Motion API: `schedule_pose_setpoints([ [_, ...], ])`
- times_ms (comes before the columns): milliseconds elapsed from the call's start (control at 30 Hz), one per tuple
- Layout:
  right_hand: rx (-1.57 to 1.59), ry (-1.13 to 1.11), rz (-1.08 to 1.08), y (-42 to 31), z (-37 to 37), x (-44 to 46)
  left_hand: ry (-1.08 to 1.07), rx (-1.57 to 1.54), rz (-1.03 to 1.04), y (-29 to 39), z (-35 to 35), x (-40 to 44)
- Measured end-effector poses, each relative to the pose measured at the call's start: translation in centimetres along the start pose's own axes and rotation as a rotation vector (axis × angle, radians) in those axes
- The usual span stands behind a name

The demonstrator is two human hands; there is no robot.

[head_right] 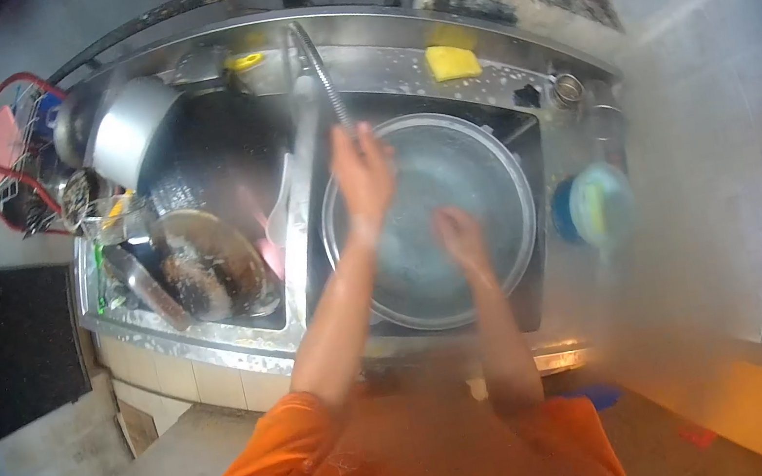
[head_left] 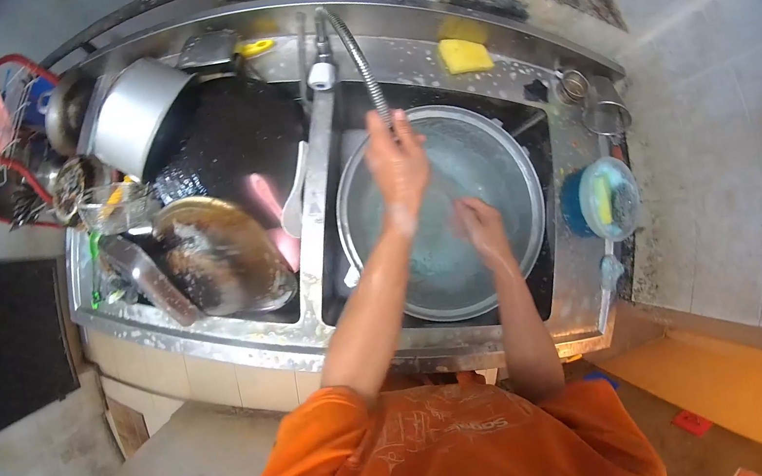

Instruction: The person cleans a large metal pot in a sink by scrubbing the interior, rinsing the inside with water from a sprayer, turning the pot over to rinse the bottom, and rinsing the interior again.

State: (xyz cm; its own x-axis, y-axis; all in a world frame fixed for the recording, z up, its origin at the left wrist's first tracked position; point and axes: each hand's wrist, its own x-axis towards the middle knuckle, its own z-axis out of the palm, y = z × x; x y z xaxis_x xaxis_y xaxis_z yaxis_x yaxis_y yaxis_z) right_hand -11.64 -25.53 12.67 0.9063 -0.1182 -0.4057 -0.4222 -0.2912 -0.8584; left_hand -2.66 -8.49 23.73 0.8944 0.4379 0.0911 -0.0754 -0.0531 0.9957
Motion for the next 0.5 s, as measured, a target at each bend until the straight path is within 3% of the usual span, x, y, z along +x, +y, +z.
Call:
schedule_pose_setpoints([
  [33,0.294,-0.072,0.099,0.2,1.2,2.7,-0.038,-0.043,-0.003,-1.1,2.8,-0.6],
  [100,0.899,-0.116,0.024,4.9,3.0,11.1,-0.092,-0.085,-0.008,-3.0,5.5,-0.5],
  [167,1.114,0.017,0.229,-5.6,2.6,9.9,-0.206,0.034,0.085,-4.8,6.5,0.8],
  [200,1.108,0.024,0.231,-6.1,3.0,11.1,-0.207,0.028,0.078,-5.9,6.3,1.0],
  [267,0.927,0.114,0.276,-6.5,3.7,13.8,-0.388,-0.473,0.018,-8.1,5.2,2.3],
  [400,0.945,-0.037,0.133,-5.0,6.7,16.7,-0.448,-0.325,-0.182,-13.5,5.8,4.5],
  [467,0.762,0.044,0.051,-7.7,8.5,14.9,-0.492,-0.197,-0.322,-16.9,6.4,5.7],
  [500,0.782,0.084,-0.027,-8.3,10.3,13.8,-0.295,0.107,0.229,-18.5,8.1,6.5],
])
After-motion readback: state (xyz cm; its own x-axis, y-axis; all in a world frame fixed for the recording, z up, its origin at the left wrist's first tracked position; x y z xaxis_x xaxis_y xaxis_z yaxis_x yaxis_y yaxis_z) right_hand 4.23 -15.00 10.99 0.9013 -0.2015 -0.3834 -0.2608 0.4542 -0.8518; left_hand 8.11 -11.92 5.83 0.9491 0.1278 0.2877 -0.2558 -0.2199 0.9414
